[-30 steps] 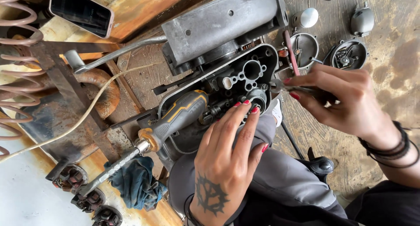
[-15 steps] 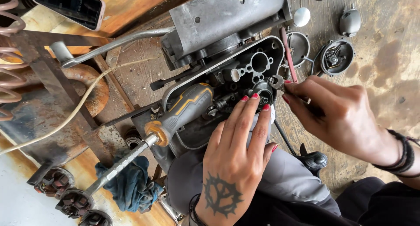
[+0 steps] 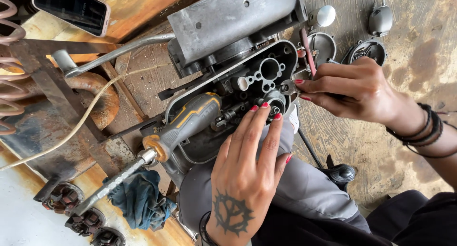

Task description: Repairing internal components of a motorcycle engine using a screwdriver and wrench

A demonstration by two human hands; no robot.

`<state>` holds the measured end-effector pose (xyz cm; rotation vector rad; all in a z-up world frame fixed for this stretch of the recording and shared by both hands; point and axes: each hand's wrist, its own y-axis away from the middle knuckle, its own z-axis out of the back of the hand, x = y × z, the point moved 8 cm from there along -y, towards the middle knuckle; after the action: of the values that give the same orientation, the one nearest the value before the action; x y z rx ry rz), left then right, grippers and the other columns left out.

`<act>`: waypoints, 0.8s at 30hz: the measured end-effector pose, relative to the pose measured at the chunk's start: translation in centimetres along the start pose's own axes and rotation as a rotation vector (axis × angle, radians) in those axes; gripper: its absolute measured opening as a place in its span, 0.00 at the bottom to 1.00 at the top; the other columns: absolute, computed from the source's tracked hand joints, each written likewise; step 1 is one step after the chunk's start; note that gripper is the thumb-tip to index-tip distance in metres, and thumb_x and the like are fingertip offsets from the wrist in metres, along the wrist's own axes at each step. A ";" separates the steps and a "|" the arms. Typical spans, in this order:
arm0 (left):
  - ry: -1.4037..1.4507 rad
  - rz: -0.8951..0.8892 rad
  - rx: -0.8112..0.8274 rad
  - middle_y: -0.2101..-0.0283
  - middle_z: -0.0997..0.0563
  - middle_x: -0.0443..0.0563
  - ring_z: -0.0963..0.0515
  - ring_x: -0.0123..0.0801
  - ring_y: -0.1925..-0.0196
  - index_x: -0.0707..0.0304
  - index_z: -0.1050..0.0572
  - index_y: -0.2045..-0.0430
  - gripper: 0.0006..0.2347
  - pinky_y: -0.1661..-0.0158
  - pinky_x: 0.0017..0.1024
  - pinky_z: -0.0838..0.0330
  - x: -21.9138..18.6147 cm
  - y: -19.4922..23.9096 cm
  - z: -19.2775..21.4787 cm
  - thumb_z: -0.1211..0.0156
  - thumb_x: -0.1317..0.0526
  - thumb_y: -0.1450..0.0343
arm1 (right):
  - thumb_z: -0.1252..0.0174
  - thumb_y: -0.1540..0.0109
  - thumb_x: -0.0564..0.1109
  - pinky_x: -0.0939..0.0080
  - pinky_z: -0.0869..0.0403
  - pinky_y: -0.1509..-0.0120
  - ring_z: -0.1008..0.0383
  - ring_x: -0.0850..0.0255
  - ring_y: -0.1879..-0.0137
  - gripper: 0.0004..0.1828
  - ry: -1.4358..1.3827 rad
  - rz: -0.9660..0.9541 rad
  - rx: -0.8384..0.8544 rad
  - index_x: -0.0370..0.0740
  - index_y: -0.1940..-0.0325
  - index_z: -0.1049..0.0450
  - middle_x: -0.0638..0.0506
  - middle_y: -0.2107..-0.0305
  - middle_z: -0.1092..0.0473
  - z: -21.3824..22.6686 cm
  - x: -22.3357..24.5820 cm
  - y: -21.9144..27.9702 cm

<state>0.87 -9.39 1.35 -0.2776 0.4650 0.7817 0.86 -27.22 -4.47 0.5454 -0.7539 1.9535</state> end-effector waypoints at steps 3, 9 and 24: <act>-0.020 0.000 0.011 0.35 0.27 0.59 0.23 0.44 0.33 0.68 0.27 0.41 0.17 0.46 0.37 0.26 -0.3 -0.1 0.2 0.48 0.56 0.20 | 0.42 0.32 0.42 0.63 0.42 0.78 0.33 0.61 0.74 0.13 0.011 0.133 0.019 0.28 0.48 0.23 0.46 0.69 0.31 0.0 0.0 0.0; -0.013 0.008 0.022 0.36 0.27 0.59 0.24 0.45 0.33 0.68 0.27 0.42 0.19 0.45 0.38 0.25 -0.4 -0.1 0.0 0.34 0.59 0.25 | 0.47 0.30 0.43 0.62 0.51 0.83 0.46 0.66 0.84 0.10 0.082 0.330 0.034 0.33 0.55 0.24 0.52 0.77 0.36 0.1 -0.8 -0.9; 0.081 -0.028 0.039 0.36 0.28 0.58 0.23 0.46 0.34 0.65 0.27 0.42 0.18 0.42 0.39 0.26 0.4 -0.3 0.2 0.54 0.53 0.20 | 0.53 0.30 0.32 0.68 0.27 0.66 0.29 0.61 0.66 0.22 -0.621 -0.952 -0.406 0.25 0.31 0.36 0.40 0.53 0.28 -6.0 -10.7 11.7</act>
<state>1.37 -9.23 1.30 -0.2797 0.5505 0.7357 -4.93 -33.86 -18.93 1.0351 -0.9880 0.7195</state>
